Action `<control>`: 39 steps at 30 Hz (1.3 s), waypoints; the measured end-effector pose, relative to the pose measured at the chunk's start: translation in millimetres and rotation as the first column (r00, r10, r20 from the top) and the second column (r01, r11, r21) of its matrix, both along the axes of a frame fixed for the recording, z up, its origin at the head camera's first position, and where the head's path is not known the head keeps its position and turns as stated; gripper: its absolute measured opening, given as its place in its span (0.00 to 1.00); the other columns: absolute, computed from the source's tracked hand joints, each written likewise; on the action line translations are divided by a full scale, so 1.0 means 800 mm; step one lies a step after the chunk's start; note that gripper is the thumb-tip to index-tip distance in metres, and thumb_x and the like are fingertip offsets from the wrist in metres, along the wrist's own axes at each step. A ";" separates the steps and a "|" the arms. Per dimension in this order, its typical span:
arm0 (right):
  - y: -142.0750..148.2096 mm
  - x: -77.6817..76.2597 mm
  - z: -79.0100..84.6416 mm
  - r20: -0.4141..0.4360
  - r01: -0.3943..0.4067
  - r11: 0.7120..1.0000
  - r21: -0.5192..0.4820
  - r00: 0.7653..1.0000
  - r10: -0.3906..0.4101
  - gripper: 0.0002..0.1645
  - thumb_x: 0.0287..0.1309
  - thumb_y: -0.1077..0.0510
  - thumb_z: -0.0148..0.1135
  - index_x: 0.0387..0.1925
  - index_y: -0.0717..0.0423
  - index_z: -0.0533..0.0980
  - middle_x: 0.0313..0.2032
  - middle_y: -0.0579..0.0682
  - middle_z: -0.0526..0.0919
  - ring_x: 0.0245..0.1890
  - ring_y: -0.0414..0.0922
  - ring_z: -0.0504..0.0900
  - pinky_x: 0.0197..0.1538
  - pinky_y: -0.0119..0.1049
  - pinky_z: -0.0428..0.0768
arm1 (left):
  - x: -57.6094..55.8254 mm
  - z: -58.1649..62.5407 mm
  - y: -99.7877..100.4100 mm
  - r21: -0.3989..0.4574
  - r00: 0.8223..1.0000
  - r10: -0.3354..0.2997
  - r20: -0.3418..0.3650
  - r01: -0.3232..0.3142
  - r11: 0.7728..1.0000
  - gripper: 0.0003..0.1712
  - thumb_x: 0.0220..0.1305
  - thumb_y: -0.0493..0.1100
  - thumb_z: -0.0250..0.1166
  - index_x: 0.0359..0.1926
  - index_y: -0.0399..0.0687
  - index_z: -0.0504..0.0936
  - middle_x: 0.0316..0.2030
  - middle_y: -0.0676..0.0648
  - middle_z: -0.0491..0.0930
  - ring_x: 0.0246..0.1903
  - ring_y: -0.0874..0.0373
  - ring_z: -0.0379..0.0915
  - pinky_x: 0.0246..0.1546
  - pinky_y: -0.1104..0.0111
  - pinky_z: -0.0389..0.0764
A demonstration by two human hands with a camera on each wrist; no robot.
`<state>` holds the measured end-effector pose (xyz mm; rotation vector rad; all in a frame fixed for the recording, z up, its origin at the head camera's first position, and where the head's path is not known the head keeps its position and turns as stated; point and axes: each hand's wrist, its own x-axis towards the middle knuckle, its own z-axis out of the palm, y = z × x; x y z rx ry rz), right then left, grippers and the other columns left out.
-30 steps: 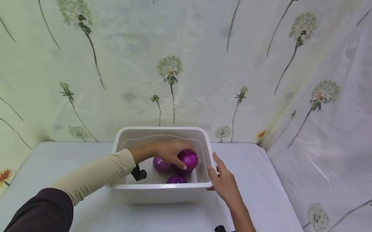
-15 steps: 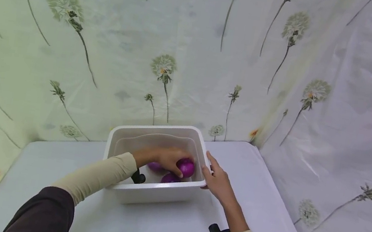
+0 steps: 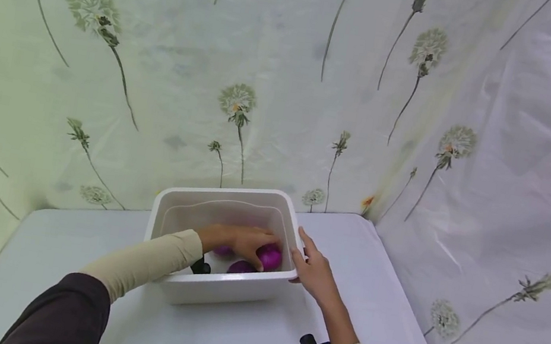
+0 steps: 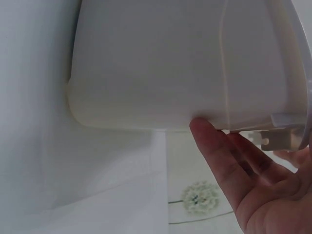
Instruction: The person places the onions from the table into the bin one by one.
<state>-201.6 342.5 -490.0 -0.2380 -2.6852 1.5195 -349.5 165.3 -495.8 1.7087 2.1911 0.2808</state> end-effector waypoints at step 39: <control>0.001 0.003 0.000 -0.010 -0.007 1.000 -0.014 1.000 0.007 0.36 0.74 0.50 0.53 0.78 0.42 0.55 0.62 0.69 0.75 0.45 0.57 0.86 0.31 0.42 0.87 | 0.017 -0.023 -0.004 -0.119 0.946 -0.155 -0.285 0.126 0.985 0.34 0.62 0.55 0.69 0.66 0.51 0.71 0.59 0.46 0.73 0.58 0.57 0.73 0.62 0.69 0.72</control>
